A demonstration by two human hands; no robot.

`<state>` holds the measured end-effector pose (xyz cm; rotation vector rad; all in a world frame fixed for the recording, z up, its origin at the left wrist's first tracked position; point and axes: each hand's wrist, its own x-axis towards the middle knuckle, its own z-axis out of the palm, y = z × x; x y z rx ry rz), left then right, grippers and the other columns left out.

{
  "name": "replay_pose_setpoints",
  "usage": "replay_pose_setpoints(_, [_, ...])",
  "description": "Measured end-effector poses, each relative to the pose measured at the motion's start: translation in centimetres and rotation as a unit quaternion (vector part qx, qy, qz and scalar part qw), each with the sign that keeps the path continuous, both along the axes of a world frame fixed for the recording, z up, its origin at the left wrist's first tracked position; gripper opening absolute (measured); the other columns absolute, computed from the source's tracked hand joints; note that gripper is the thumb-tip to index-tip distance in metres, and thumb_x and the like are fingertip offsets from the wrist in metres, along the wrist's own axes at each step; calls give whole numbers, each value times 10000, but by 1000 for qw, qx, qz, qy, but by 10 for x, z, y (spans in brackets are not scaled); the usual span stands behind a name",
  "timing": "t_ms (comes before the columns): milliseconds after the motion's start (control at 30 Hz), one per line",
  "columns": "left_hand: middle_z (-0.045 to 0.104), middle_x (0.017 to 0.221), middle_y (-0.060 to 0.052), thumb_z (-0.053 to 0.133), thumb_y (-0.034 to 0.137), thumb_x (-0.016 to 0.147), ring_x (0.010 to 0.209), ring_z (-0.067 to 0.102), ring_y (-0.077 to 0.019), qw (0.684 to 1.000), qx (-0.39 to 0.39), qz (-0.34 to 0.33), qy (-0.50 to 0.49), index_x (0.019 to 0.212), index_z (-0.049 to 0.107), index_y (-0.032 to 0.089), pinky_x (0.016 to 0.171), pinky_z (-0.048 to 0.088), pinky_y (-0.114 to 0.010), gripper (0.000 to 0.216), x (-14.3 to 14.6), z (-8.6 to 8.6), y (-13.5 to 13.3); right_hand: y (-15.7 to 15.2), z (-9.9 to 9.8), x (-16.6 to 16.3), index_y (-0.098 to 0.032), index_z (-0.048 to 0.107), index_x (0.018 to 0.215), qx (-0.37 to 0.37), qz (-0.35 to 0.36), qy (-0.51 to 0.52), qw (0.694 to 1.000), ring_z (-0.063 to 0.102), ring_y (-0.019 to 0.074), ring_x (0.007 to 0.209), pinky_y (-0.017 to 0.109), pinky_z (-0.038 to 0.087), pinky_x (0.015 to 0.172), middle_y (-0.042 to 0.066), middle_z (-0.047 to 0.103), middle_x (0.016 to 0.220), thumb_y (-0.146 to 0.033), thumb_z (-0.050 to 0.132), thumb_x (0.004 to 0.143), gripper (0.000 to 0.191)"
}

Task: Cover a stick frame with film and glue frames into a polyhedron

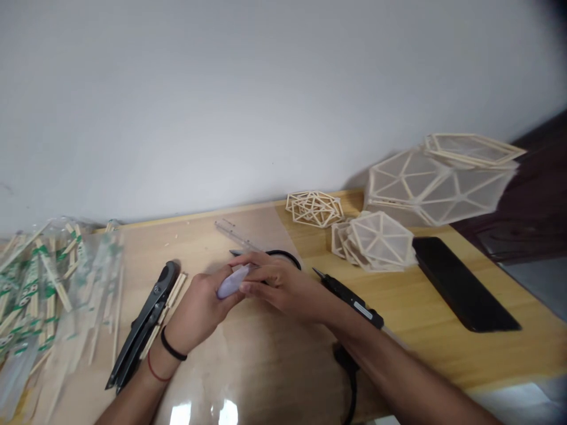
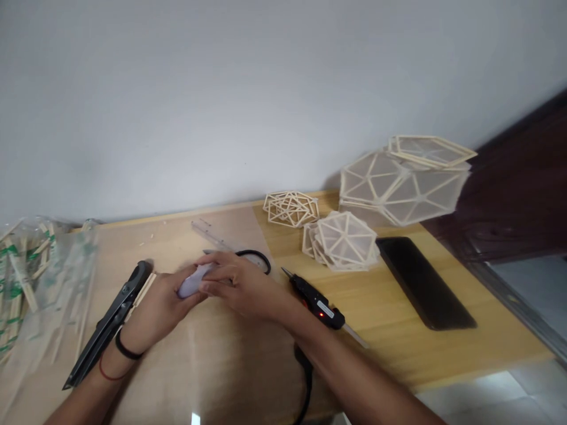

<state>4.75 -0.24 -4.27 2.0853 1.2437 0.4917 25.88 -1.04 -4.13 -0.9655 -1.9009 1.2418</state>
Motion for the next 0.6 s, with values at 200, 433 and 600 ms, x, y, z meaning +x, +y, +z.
replay_pose_setpoints(200, [811,1058,-31,677,317,958,837,754,-213,1000,-14,-17,-8,1203,729,242,758,551,-283,261,0,-1,-2,1,-4,2,-241,807,898,-9,19,4,1000,622,208,1298,401,468,1136,51,677,1383,-266,647,1015,200])
replay_pose_setpoints(433, [811,945,-57,667,318,955,724,726,-207,999,29,-4,13,1164,741,208,699,555,-291,248,2,0,-4,-3,-2,1,-227,777,957,26,21,-17,999,575,221,1369,426,430,1184,87,648,1427,-233,588,1037,206])
replay_pose_setpoints(600, [772,785,-34,663,300,949,622,692,-192,996,85,-15,26,1189,723,189,629,537,-273,271,2,-2,-4,-7,12,5,-240,726,983,27,35,-19,999,547,189,1387,420,398,1222,63,677,1363,-173,510,1042,234])
